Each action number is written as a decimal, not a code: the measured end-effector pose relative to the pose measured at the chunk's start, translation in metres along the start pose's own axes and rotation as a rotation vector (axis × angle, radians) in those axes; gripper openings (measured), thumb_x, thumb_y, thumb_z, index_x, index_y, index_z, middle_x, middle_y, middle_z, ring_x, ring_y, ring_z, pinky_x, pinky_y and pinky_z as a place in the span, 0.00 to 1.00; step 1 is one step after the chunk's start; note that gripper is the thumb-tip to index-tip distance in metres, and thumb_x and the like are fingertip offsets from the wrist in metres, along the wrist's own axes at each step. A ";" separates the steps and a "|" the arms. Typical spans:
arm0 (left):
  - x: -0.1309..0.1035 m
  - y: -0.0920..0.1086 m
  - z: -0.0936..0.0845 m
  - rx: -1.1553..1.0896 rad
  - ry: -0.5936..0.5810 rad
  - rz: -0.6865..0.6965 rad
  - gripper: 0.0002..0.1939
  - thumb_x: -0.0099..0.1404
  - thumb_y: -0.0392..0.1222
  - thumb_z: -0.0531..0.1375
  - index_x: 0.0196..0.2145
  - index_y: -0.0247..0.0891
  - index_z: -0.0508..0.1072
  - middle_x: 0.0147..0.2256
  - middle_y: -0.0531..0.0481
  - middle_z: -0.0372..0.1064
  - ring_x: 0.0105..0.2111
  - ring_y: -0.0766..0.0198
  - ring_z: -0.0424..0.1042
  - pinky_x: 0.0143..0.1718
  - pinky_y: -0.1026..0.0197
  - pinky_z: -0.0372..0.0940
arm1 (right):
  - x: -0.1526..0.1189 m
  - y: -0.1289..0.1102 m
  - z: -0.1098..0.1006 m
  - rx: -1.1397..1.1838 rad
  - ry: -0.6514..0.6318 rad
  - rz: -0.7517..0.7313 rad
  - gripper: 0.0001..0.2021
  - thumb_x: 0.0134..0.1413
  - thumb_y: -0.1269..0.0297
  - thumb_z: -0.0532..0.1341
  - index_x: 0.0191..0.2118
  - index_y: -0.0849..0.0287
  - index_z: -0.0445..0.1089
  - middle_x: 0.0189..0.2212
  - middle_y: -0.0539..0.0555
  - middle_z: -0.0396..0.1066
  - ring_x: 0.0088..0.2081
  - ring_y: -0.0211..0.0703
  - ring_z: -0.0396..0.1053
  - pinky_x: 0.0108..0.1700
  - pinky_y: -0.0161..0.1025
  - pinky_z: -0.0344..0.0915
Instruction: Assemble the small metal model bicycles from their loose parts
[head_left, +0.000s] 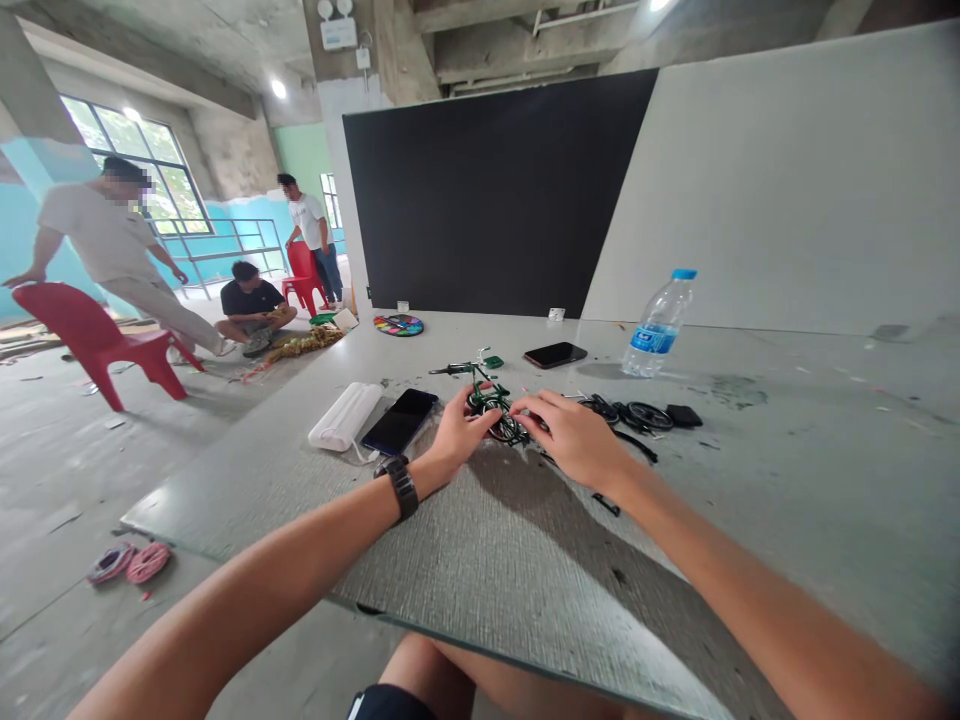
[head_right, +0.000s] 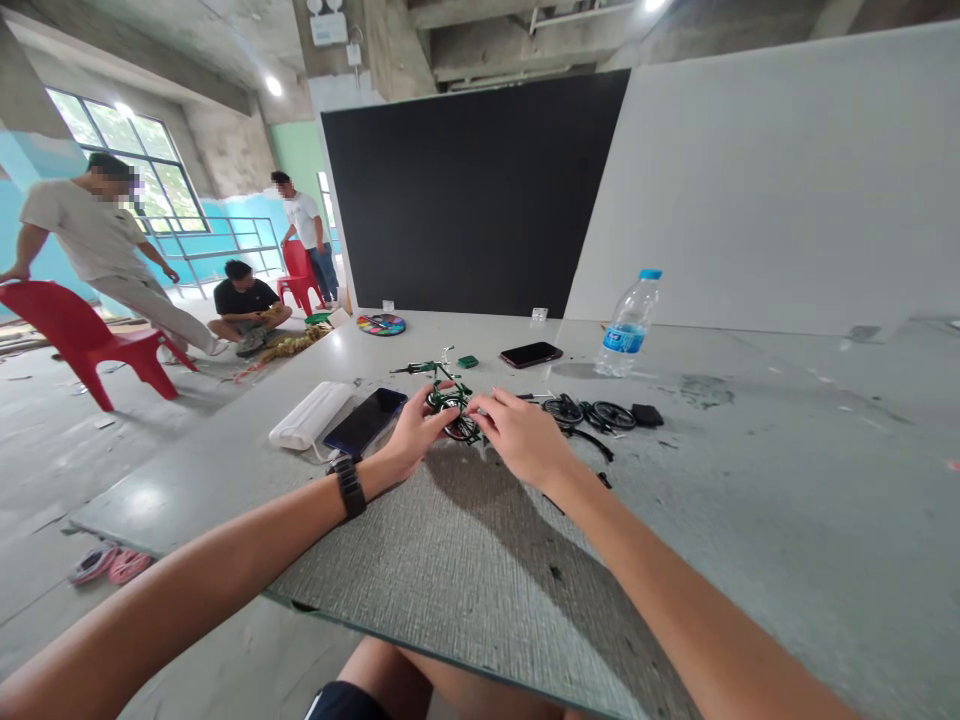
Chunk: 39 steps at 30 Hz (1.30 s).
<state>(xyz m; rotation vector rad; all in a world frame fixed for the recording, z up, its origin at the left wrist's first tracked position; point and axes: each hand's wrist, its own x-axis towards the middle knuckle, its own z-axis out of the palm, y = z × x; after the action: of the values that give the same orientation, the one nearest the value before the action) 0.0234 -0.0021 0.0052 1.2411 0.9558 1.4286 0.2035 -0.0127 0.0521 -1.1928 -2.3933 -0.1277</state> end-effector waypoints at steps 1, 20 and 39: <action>0.000 0.000 0.000 0.001 0.002 0.006 0.26 0.60 0.36 0.64 0.56 0.37 0.69 0.31 0.52 0.72 0.27 0.70 0.70 0.32 0.67 0.68 | 0.000 0.000 0.000 0.005 -0.006 -0.004 0.13 0.70 0.58 0.51 0.46 0.52 0.73 0.39 0.54 0.73 0.35 0.43 0.72 0.33 0.37 0.61; 0.002 -0.007 -0.003 0.330 0.087 0.169 0.23 0.60 0.36 0.64 0.54 0.41 0.72 0.34 0.52 0.73 0.31 0.69 0.71 0.37 0.66 0.67 | 0.000 -0.011 0.004 -0.059 -0.035 0.044 0.13 0.69 0.60 0.52 0.44 0.54 0.73 0.39 0.55 0.74 0.36 0.45 0.73 0.31 0.38 0.60; -0.002 -0.001 -0.001 0.340 0.085 0.179 0.23 0.60 0.35 0.64 0.54 0.42 0.72 0.36 0.51 0.74 0.30 0.68 0.71 0.36 0.65 0.67 | -0.002 -0.011 0.008 -0.071 -0.003 0.060 0.11 0.68 0.61 0.53 0.42 0.54 0.73 0.41 0.54 0.75 0.36 0.46 0.74 0.30 0.38 0.60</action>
<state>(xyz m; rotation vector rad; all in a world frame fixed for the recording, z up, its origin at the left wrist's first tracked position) 0.0223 -0.0038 0.0039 1.5577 1.2070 1.5082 0.1931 -0.0189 0.0452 -1.2963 -2.3707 -0.1932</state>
